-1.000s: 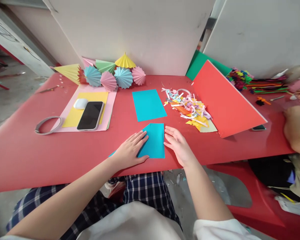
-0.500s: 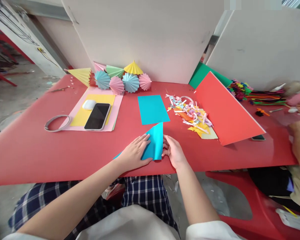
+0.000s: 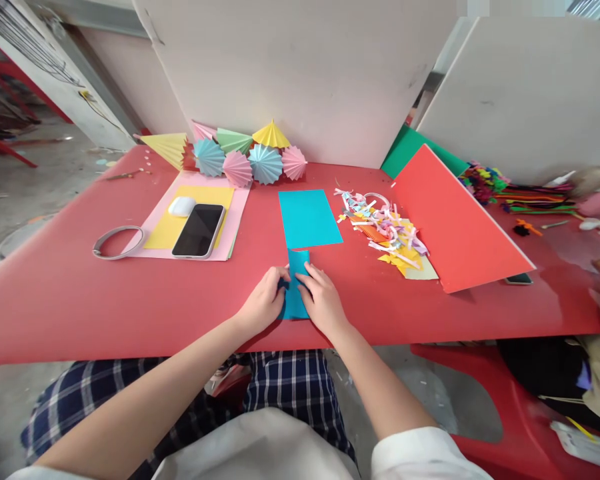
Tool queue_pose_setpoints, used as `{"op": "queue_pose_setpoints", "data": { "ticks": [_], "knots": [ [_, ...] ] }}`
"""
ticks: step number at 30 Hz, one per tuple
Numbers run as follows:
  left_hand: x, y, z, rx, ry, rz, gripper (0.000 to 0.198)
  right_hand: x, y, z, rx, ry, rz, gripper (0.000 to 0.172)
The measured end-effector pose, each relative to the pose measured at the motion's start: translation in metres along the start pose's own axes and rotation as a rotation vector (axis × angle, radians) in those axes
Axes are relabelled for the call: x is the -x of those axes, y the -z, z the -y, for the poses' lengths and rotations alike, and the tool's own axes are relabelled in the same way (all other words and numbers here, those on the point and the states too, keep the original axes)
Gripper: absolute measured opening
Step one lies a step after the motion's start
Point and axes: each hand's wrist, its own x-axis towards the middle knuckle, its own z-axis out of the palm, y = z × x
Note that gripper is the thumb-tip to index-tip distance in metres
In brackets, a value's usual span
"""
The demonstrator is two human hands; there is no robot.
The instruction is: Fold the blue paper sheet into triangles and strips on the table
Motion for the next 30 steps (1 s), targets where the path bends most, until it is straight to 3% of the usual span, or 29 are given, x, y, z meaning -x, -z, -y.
{"op": "queue_pose_setpoints", "data": {
  "ticks": [3,10,19,25,30],
  "knots": [
    [0.000,0.001,0.001,0.031,0.031,-0.045,0.040,0.001,-0.005,0.002,0.126,0.039,0.019,0.040],
    [-0.002,-0.001,-0.001,0.056,0.036,0.063,0.042,0.002,-0.009,0.007,0.327,0.116,0.055,0.042],
    [-0.003,-0.007,-0.002,-0.055,-0.013,0.117,0.051,-0.020,0.011,-0.015,0.054,0.191,0.002,0.033],
    [-0.004,-0.007,0.000,-0.004,-0.018,0.078,0.056,-0.028,-0.001,-0.015,0.247,0.221,0.216,0.047],
    [0.001,0.001,0.001,-0.090,-0.010,0.011,0.051,-0.025,-0.006,-0.012,0.368,0.224,0.235,0.052]
  ]
}}
